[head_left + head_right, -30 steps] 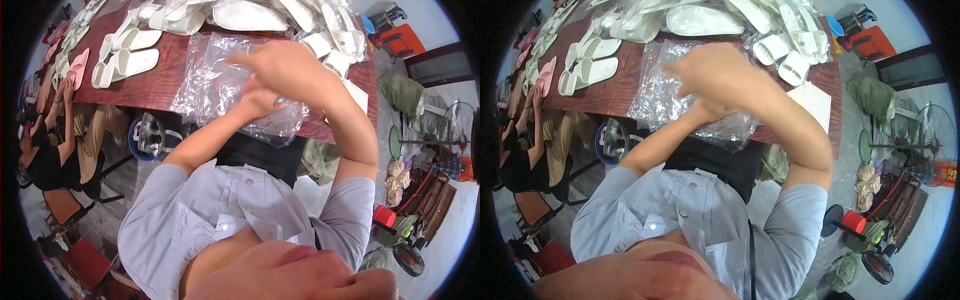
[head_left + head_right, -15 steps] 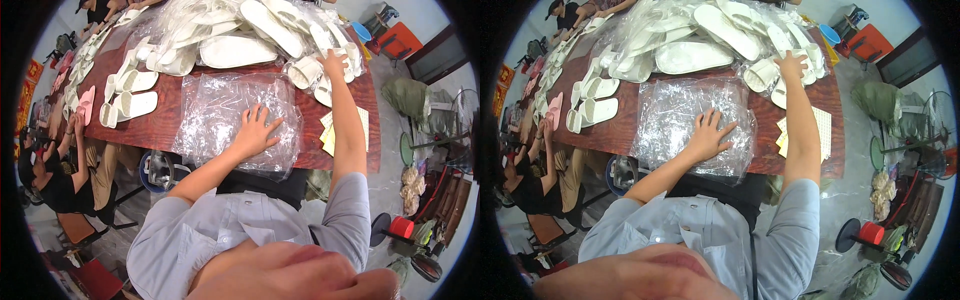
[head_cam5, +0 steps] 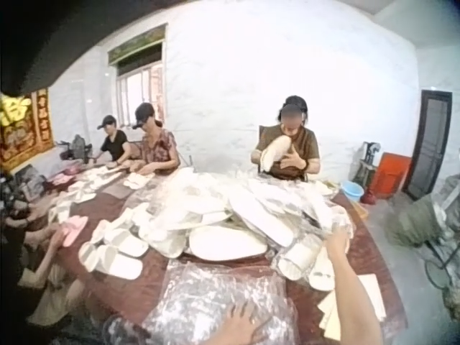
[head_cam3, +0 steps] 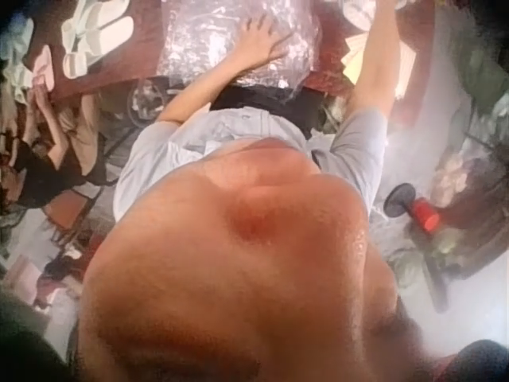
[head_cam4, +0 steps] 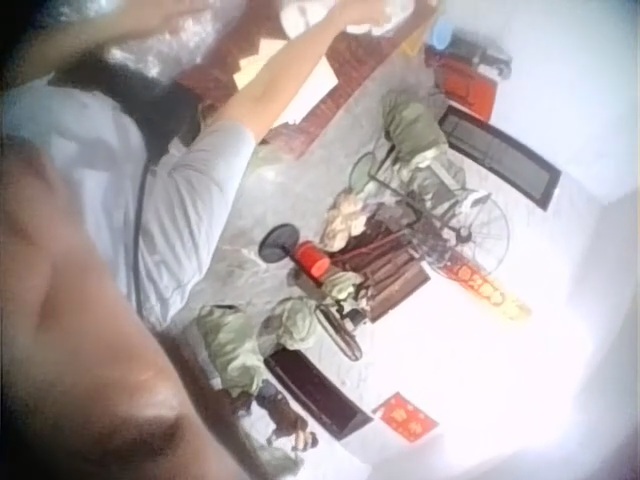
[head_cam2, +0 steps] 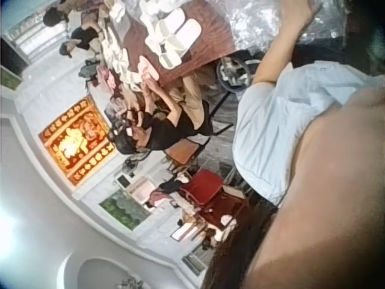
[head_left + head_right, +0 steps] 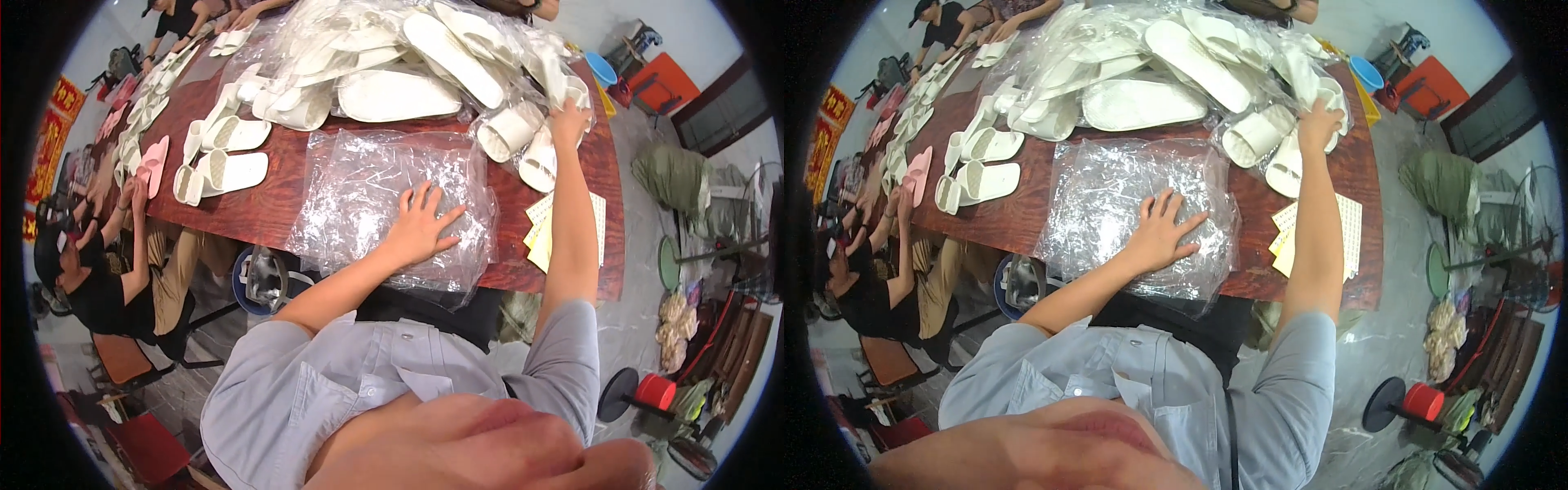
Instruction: Packaging pairs of white slippers into clear plastic bags at a manufacturing table.
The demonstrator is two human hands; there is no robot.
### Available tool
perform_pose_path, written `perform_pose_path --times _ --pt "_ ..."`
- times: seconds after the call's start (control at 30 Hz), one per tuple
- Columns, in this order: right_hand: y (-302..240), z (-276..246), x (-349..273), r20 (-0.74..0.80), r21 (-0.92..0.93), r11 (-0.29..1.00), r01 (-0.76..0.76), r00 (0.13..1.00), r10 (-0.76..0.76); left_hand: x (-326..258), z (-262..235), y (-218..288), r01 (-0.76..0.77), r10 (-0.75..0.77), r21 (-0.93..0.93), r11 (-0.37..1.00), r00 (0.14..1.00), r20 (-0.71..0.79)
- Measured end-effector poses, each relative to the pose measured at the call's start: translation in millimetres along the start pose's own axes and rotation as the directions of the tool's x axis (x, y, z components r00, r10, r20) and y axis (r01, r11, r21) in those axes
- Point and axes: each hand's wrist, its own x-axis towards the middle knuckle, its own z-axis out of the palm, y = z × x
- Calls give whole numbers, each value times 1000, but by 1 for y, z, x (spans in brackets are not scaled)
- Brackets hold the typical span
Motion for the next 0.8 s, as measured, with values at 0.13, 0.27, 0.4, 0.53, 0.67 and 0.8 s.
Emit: perform_pose_path --times 0.13,0.27,0.4,0.53,0.67,0.8 --pt "8 -30 5 -97 98 983 156 984 -146 -1 5 1 -21 21 19 1000 1000 -17" --pt "-11 -69 -15 -117 303 881 362 932 -343 -2 9 0 -26 28 25 999 998 -63" --pt "-38 -119 -33 -183 224 713 664 748 -638 2 10 0 -27 30 27 999 996 -88" --pt "-76 -156 -38 -50 556 615 559 761 -646 6 13 -3 -40 45 42 998 991 -124" --pt "-100 -168 -31 63 349 578 738 597 -800 6 10 -5 -2 2 -22 1000 1000 -7" --pt "-101 -153 0 271 403 653 641 598 -754 10 -1 0 10 -33 128 992 984 175"
